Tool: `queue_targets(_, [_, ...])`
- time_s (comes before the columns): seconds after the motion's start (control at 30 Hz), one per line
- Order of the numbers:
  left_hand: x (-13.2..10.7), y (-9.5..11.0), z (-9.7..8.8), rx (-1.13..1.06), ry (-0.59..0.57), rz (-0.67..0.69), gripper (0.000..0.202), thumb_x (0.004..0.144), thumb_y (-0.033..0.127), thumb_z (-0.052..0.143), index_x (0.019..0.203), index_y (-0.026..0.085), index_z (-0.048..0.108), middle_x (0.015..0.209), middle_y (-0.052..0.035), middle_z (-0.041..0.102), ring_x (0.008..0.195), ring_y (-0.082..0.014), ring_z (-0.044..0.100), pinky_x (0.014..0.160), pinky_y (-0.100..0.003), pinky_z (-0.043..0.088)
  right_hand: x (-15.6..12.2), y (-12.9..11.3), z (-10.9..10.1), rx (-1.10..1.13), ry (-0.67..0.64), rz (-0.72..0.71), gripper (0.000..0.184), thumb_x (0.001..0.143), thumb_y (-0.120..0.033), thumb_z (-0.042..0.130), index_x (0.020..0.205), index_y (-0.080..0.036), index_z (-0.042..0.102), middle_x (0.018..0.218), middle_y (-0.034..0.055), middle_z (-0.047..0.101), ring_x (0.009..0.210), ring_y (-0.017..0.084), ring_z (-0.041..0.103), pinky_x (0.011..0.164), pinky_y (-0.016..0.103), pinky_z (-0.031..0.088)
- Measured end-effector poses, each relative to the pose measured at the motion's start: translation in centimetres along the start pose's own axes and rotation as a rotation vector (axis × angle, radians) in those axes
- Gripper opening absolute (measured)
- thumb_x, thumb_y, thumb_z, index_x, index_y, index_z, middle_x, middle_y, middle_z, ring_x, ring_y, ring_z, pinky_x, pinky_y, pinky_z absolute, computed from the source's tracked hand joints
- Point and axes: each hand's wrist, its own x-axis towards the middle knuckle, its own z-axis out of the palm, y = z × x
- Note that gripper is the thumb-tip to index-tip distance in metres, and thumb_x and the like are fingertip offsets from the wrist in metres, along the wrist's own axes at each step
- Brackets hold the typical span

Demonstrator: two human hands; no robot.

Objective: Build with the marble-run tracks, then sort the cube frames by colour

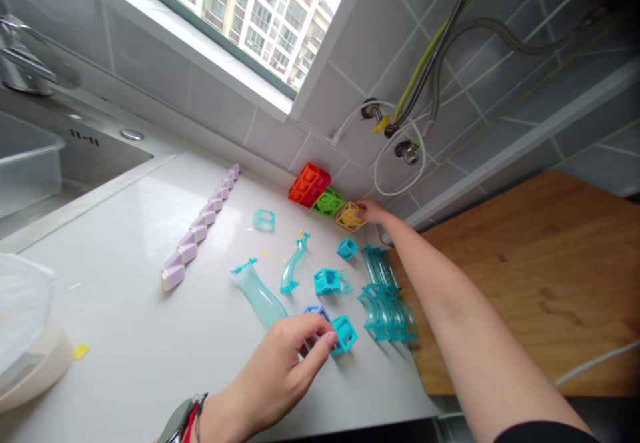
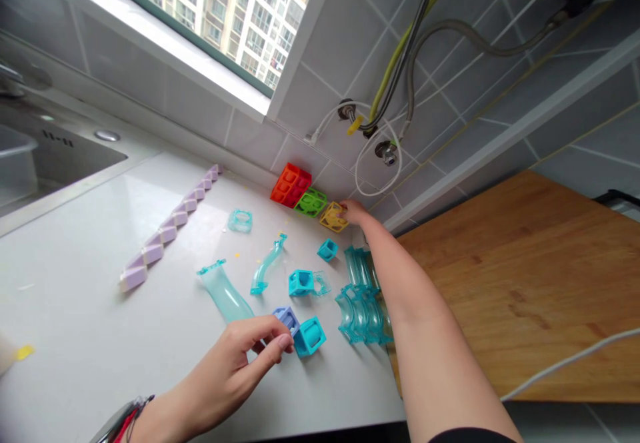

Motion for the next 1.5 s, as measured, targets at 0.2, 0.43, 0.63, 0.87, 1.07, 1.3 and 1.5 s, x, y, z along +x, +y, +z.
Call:
queue_targets(0.2, [0.0, 0.0, -0.2, -0.079, 0.031, -0.040, 0.037, 0.106, 0.045, 0.050, 0.092, 0.019, 0.074, 0.083, -0.0041, 0.074, 0.075, -0.0173, 0.065, 0.070, -0.027, 0.048, 1.1, -0.8, -0.1, 0.028, 0.011, -0.019, 0.034, 0.102, -0.035, 0.068, 0.131, -0.017, 0.064, 0.133, 0.0108, 0.066, 0.114, 0.026, 0.069, 0.097, 0.048, 0.060])
queue_targets(0.43, [-0.1, -0.2, -0.2, -0.092, 0.045, -0.029, 0.036, 0.106, 0.044, 0.052, 0.090, 0.020, 0.072, 0.084, -0.0039, 0.075, 0.075, -0.0169, 0.065, 0.072, -0.027, 0.049, 2.5, -1.1, 0.0, 0.040, 0.016, -0.025, 0.033, 0.102, -0.033, 0.068, 0.130, -0.017, 0.065, 0.133, 0.0107, 0.067, 0.116, 0.026, 0.068, 0.098, 0.048, 0.059])
queue_targets(0.63, [0.0, -0.2, -0.1, -0.091, 0.043, -0.037, 0.036, 0.106, 0.044, 0.051, 0.090, 0.020, 0.073, 0.084, -0.0042, 0.075, 0.075, -0.0174, 0.066, 0.072, -0.027, 0.050, 3.1, -0.9, 0.2, 0.033, 0.048, -0.028, 0.031, 0.100, -0.029, 0.071, 0.128, -0.016, 0.068, 0.132, 0.0106, 0.070, 0.118, 0.026, 0.069, 0.102, 0.050, 0.057])
queue_targets(0.87, [-0.1, -0.4, 0.1, -0.068, 0.028, -0.027, 0.035, 0.107, 0.043, 0.051, 0.093, 0.020, 0.073, 0.084, -0.0040, 0.074, 0.075, -0.0168, 0.065, 0.071, -0.027, 0.050, 2.1, -1.2, 0.4, -0.002, 0.119, -0.023, 0.053, 0.082, -0.014, 0.082, 0.133, -0.018, 0.069, 0.133, 0.0151, 0.073, 0.123, 0.030, 0.069, 0.108, 0.042, 0.052])
queue_targets(1.07, [-0.1, -0.2, -0.1, 0.026, 0.017, 0.037, 0.032, 0.108, 0.038, 0.048, 0.095, 0.020, 0.071, 0.085, -0.0043, 0.073, 0.074, -0.0167, 0.064, 0.072, -0.027, 0.049, -1.7, -2.5, -0.9, -0.077, 0.241, -0.035, 0.052, 0.094, -0.020, 0.067, 0.145, -0.015, 0.057, 0.146, 0.0222, 0.059, 0.136, 0.032, 0.058, 0.116, 0.048, 0.043])
queue_targets(1.3, [-0.4, -1.3, 0.4, 0.435, -0.048, 0.304, 0.027, 0.107, 0.026, 0.043, 0.098, 0.020, 0.067, 0.086, -0.0065, 0.070, 0.078, -0.0207, 0.067, 0.072, -0.030, 0.047, -8.8, -6.7, -1.3, -0.118, -0.024, -0.232, 0.017, 0.089, -0.035, 0.078, 0.095, -0.019, 0.076, 0.092, 0.0074, 0.078, 0.086, 0.023, 0.072, 0.080, 0.028, 0.052])
queue_targets(1.5, [-0.5, -1.6, 0.3, 0.398, -0.083, 0.313, 0.023, 0.106, 0.025, 0.046, 0.098, 0.021, 0.068, 0.071, -0.0001, 0.066, 0.059, -0.0157, 0.060, 0.060, -0.027, 0.043, -16.3, -11.1, -0.7, -0.059, -0.083, -0.402, 0.027, 0.095, -0.038, 0.074, 0.114, -0.019, 0.075, 0.109, 0.0082, 0.078, 0.098, 0.022, 0.073, 0.089, 0.028, 0.051])
